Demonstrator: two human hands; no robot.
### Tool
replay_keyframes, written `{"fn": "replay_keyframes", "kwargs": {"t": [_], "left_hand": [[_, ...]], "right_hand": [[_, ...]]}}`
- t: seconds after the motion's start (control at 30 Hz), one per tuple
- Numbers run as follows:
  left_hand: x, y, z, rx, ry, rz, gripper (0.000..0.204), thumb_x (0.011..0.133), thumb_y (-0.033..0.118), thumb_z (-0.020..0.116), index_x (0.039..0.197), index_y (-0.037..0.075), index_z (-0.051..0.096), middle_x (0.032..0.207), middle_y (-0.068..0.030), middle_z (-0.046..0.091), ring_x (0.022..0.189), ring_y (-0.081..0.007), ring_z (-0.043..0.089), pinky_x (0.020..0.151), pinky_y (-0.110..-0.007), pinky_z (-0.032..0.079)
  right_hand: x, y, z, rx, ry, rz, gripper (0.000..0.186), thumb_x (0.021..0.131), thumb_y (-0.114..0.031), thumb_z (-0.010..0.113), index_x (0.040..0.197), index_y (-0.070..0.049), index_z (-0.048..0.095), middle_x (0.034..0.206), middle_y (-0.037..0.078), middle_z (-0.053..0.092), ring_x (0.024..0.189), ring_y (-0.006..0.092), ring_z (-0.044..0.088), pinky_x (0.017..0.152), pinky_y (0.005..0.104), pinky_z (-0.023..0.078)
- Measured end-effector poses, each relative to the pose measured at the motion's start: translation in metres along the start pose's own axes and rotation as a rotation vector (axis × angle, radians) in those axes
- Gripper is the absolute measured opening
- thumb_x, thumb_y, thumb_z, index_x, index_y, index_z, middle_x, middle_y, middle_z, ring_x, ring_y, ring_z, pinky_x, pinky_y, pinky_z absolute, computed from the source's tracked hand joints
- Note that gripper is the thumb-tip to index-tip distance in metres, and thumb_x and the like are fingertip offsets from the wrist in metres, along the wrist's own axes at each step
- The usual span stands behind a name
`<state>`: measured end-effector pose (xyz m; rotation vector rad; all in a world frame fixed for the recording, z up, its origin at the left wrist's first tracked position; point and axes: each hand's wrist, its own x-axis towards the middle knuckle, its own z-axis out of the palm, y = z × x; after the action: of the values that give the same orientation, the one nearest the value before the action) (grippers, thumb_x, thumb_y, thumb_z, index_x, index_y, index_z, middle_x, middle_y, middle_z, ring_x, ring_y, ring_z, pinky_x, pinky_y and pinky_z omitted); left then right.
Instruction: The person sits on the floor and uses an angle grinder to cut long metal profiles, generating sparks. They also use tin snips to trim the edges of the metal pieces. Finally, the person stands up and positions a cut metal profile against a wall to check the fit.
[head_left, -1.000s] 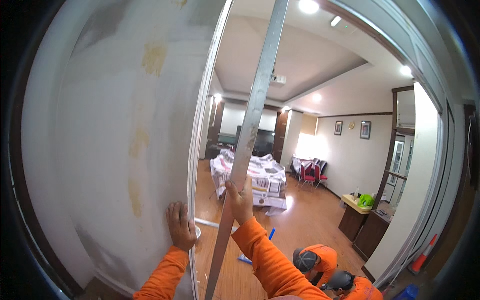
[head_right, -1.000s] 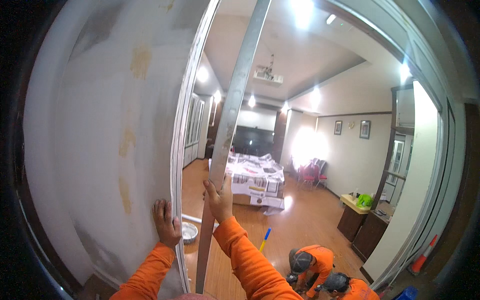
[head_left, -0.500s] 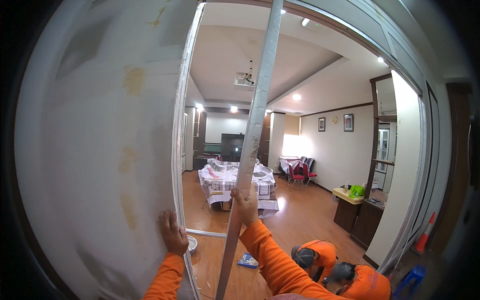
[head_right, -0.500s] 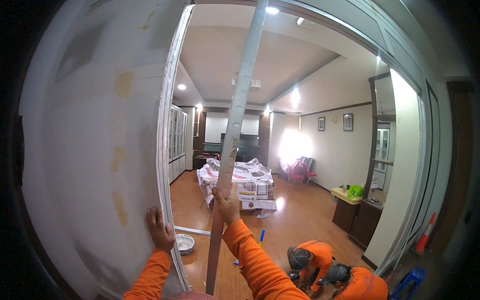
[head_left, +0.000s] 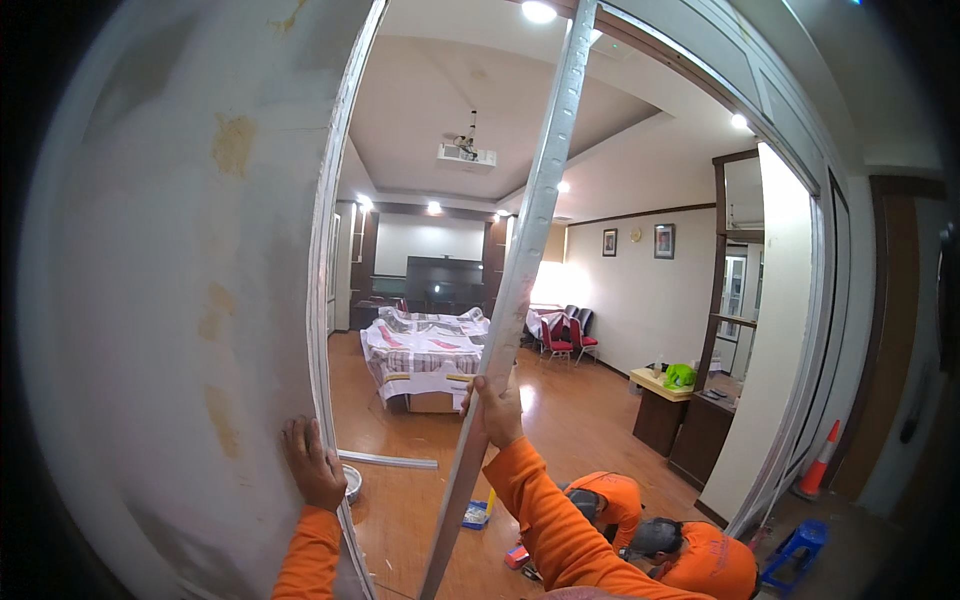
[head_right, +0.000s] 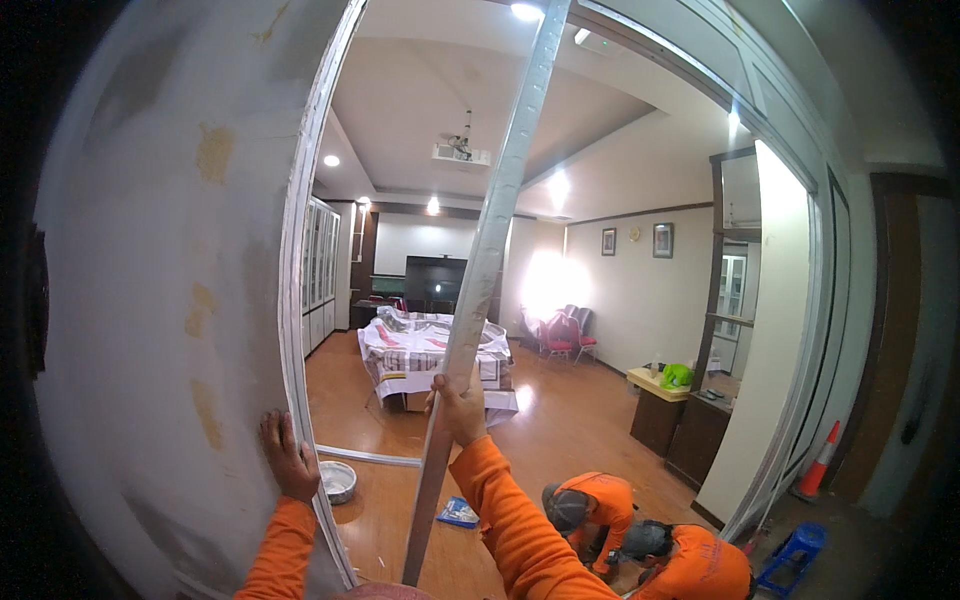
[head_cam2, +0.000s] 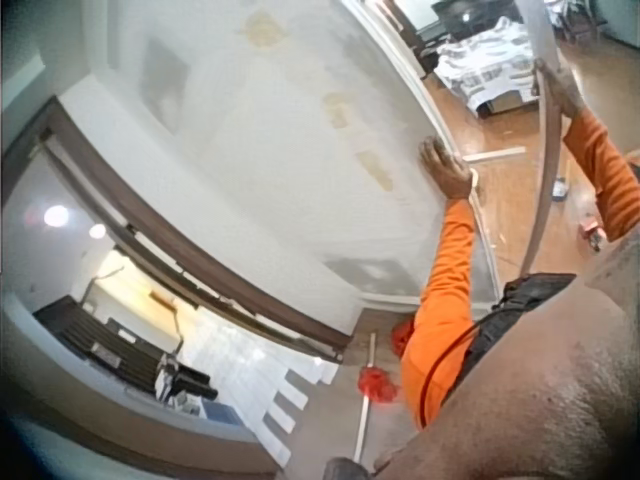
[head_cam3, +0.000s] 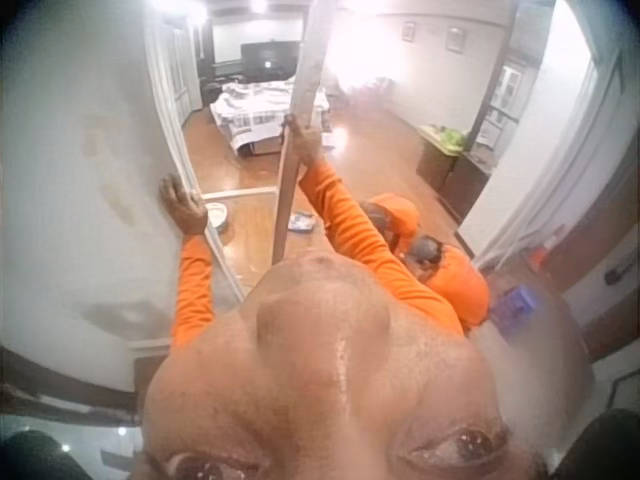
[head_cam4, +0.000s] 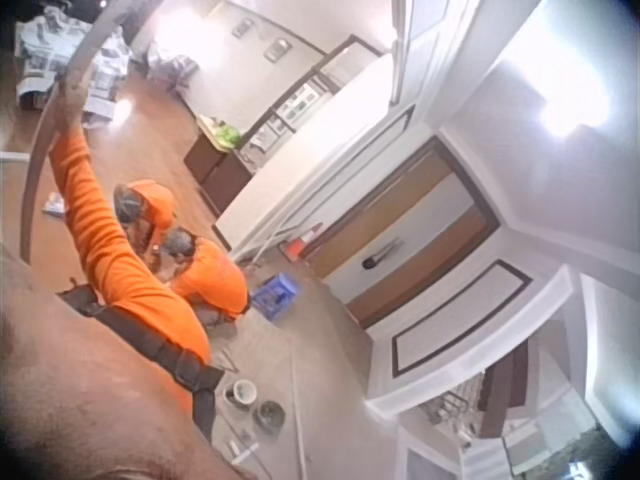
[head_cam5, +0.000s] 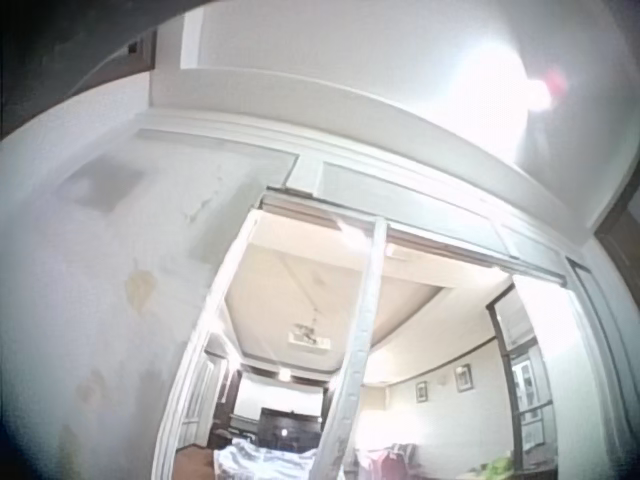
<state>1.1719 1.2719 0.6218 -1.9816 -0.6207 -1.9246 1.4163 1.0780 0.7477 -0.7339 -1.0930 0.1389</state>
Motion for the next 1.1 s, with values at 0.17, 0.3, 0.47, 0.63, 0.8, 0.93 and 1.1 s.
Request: {"fn": "replay_keyframes", "kwargs": {"t": [0.17,0.3,0.47,0.63,0.8,0.93,1.1], "left_hand": [[0.000,0.001,0.001,0.034,0.001,0.010,0.065,0.085,0.008,0.053,0.148,0.004,0.040,0.151,-0.0237,0.037,0.141,-0.0446,0.033,0.117,-0.060,0.023],[-0.001,0.000,0.000,0.009,-0.006,0.025,0.066,0.085,0.007,0.053,0.149,0.003,0.037,0.150,-0.0250,0.035,0.142,-0.0459,0.030,0.118,-0.059,0.021],[-0.002,0.002,-0.004,-0.019,-0.022,0.017,0.067,0.084,0.007,0.054,0.149,0.003,0.038,0.150,-0.0246,0.036,0.142,-0.0458,0.031,0.117,-0.060,0.020],[-0.002,0.000,-0.003,0.005,-0.019,0.018,0.066,0.085,0.007,0.054,0.149,0.003,0.038,0.150,-0.0249,0.036,0.142,-0.0460,0.031,0.117,-0.060,0.021],[0.002,0.003,-0.005,0.001,-0.002,0.018,0.063,0.085,0.009,0.054,0.147,0.004,0.041,0.148,-0.0228,0.039,0.140,-0.0443,0.035,0.117,-0.061,0.023],[0.002,0.002,-0.004,-0.009,0.000,0.019,0.064,0.084,0.008,0.054,0.147,0.004,0.041,0.147,-0.0224,0.039,0.140,-0.0438,0.035,0.117,-0.061,0.023],[0.001,0.002,-0.002,-0.014,0.013,0.012,0.065,0.083,0.006,0.054,0.147,0.003,0.041,0.147,-0.0221,0.040,0.140,-0.0437,0.035,0.117,-0.062,0.024]], "right_hand": [[0.003,0.003,-0.022,-0.021,0.005,0.021,0.033,0.096,-0.031,0.067,0.103,-0.003,0.051,0.083,0.008,0.058,0.065,0.0185,0.064,0.055,0.0324,0.057],[0.005,0.004,-0.014,-0.012,0.014,0.021,0.032,0.096,-0.031,0.067,0.101,-0.003,0.051,0.082,0.008,0.059,0.065,0.0193,0.064,0.056,0.0331,0.057],[0.007,0.011,0.000,0.014,0.017,0.015,0.034,0.095,-0.030,0.068,0.104,-0.004,0.048,0.082,0.009,0.058,0.065,0.0200,0.064,0.056,0.0336,0.057],[0.008,0.008,-0.001,-0.007,0.001,0.015,0.036,0.095,-0.030,0.068,0.106,-0.005,0.045,0.084,0.009,0.057,0.065,0.0196,0.064,0.055,0.0340,0.057],[0.005,0.001,0.002,-0.026,0.006,0.011,0.041,0.094,-0.034,0.069,0.108,-0.004,0.044,0.084,0.010,0.058,0.065,0.0194,0.064,0.054,0.0338,0.057],[0.003,-0.002,-0.007,0.007,0.021,0.005,0.036,0.096,-0.029,0.067,0.111,-0.005,0.046,0.084,0.007,0.058,0.064,0.0168,0.063,0.052,0.0307,0.056],[0.004,-0.003,-0.013,0.015,0.041,0.032,0.033,0.096,-0.027,0.066,0.111,-0.006,0.045,0.085,0.007,0.058,0.065,0.0174,0.063,0.053,0.0314,0.057]]}}
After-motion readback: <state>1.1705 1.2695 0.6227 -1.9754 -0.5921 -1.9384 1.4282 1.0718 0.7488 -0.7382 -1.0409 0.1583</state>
